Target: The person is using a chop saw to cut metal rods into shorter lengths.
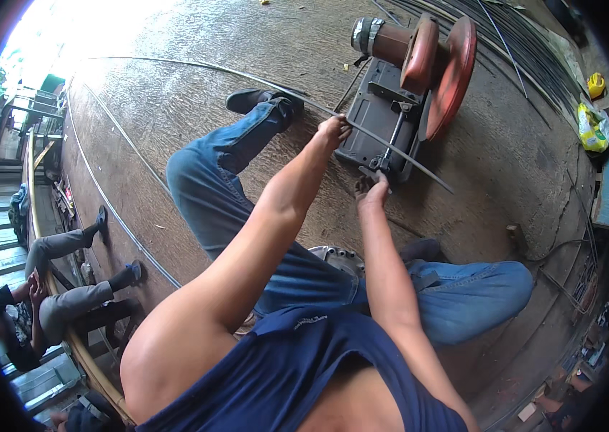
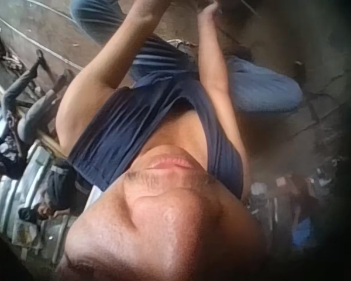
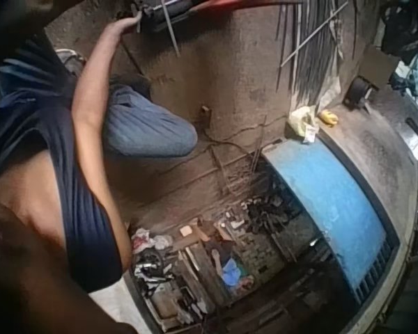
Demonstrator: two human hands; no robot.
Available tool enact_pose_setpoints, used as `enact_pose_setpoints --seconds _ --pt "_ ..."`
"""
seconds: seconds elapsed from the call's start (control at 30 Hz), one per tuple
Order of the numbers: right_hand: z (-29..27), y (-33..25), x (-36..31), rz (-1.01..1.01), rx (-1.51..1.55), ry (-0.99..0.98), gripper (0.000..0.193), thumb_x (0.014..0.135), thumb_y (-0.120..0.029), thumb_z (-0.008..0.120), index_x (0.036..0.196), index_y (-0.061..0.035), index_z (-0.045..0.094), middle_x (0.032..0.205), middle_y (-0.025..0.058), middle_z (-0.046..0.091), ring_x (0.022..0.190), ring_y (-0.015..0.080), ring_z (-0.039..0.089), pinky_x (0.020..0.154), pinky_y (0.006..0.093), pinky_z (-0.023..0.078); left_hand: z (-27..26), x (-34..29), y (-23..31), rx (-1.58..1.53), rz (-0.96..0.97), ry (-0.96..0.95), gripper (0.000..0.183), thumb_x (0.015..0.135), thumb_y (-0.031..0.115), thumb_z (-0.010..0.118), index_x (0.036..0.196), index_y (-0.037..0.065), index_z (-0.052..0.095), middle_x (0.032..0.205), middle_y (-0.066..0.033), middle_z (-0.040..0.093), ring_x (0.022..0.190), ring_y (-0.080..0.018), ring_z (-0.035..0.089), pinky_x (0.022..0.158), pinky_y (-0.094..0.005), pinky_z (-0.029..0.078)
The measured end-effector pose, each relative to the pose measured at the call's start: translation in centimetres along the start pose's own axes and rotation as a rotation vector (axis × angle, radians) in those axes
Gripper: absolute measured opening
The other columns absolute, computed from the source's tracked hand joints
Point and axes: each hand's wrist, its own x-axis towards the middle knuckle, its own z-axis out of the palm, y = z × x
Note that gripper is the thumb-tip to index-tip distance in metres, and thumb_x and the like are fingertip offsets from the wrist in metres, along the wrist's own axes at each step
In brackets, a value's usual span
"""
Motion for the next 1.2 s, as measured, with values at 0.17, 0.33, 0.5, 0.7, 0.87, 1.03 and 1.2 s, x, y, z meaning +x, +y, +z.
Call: enact_pose_setpoints --seconds 0.17,0.33,0.5,0.7,0.87,1.03,1.2 --pt "1.2 -4.0 1.2 -0.22 0.017 -0.227 0.025 0.092 -0.041 0.057 0.085 -0.0179 0.062 0.07 -0.0002 0.064 0.064 0.0157 0.061 0.059 0.0326 0.047 2.4 -3.6 -4.0 0.088 -0.052 -0.05 0.02 0.093 0.023 0.062 0.103 0.005 0.061 0.102 -0.0057 0.067 0.088 -0.0178 0.067 0.074 -0.0266 0.057" --pt "1.1 -6.6 0.4 -0.396 -0.069 0.054 0.032 0.097 -0.04 0.054 0.085 -0.0109 0.06 0.066 -0.0015 0.055 0.055 0.0112 0.051 0.052 0.0264 0.043 3.9 -6.9 -7.5 0.083 -0.086 -0.184 0.024 0.093 0.028 0.063 0.103 0.006 0.06 0.1 -0.0053 0.065 0.086 -0.0168 0.065 0.071 -0.026 0.057" --pt "1.1 -10.5 -4.1 -0.766 -0.125 0.109 0.036 0.101 -0.031 0.047 0.081 -0.0029 0.057 0.061 0.0024 0.051 0.046 0.0131 0.047 0.042 0.0268 0.038 6.2 -10.0 -7.9 0.035 -0.103 -0.283 0.056 0.091 0.041 0.06 0.13 0.003 0.044 0.129 -0.0135 0.053 0.109 -0.0248 0.059 0.086 -0.0401 0.052" --pt "-0.2 -18.4 -9.9 -1.134 -0.158 0.109 0.037 0.102 -0.032 0.047 0.087 0.0024 0.053 0.067 0.0084 0.053 0.049 0.0141 0.049 0.044 0.0283 0.039 4.0 -6.0 -0.3 -0.083 0.023 0.057 0.071 0.093 0.048 0.048 0.146 0.005 0.026 0.138 -0.0191 0.044 0.119 -0.0335 0.052 0.098 -0.053 0.043" --pt "-1.7 -24.4 -14.2 -1.288 -0.1 0.288 0.043 0.1 -0.031 0.05 0.109 0.0109 0.054 0.091 0.0175 0.06 0.061 0.0189 0.057 0.048 0.0287 0.047 0.8 -1.1 5.2 -0.103 0.051 0.159 0.068 0.096 0.045 0.045 0.146 0.003 0.026 0.143 -0.0193 0.04 0.124 -0.034 0.049 0.1 -0.0498 0.043" --pt "-3.4 -28.2 -18.0 -1.28 -0.135 0.308 0.048 0.101 -0.03 0.049 0.126 0.0111 0.046 0.095 0.0168 0.059 0.061 0.0198 0.055 0.052 0.0281 0.046 0.2 1.2 6.7 -0.382 0.035 0.005 0.055 0.098 0.041 0.044 0.14 0.006 0.035 0.146 -0.0198 0.037 0.128 -0.0369 0.045 0.101 -0.0549 0.043" --pt "-4.6 -30.0 -20.0 -1.26 -0.051 0.276 0.041 0.099 -0.03 0.052 0.124 0.0023 0.051 0.096 0.0126 0.059 0.062 0.0189 0.052 0.054 0.0302 0.043 0.2 1.3 7.3 -0.482 0.002 -0.037 0.051 0.102 0.033 0.038 0.141 0.002 0.027 0.146 -0.0208 0.034 0.125 -0.0408 0.047 0.103 -0.0549 0.042"
